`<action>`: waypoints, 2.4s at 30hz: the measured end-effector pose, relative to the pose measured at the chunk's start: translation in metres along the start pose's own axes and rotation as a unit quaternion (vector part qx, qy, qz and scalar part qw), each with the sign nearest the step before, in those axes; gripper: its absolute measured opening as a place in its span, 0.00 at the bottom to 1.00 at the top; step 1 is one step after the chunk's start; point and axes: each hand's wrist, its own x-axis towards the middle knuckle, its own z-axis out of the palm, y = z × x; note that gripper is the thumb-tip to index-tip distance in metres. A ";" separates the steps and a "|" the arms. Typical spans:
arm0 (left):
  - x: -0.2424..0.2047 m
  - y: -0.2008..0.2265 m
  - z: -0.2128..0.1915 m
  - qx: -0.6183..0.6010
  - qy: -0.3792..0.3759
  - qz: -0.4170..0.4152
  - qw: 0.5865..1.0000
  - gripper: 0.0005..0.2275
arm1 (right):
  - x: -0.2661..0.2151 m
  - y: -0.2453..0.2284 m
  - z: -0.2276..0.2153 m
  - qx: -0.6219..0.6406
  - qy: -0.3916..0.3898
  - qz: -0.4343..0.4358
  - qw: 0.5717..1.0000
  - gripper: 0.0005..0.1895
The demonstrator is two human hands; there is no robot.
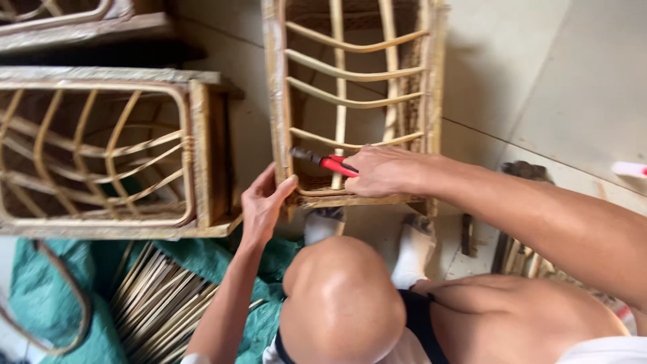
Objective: The person repairs a rectangular woven basket by hammering a wooden frame, cutting excess bamboo with pliers, and applying glue to the joints. The person uses a hammer, pliers, and a glue bottle to secure the structure.
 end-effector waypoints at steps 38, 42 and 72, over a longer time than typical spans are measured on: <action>0.009 0.048 -0.004 0.443 -0.059 0.522 0.726 0.24 | -0.102 0.198 0.074 -0.176 0.316 -0.077 0.929 0.39; -0.038 0.006 0.032 0.272 -0.172 0.042 0.946 0.16 | -0.103 0.178 0.041 -0.245 0.266 -0.069 0.930 0.41; -0.011 0.017 0.093 -0.059 -0.101 -0.262 0.958 0.15 | 0.011 0.082 -0.064 -0.403 -0.036 -0.161 0.900 0.10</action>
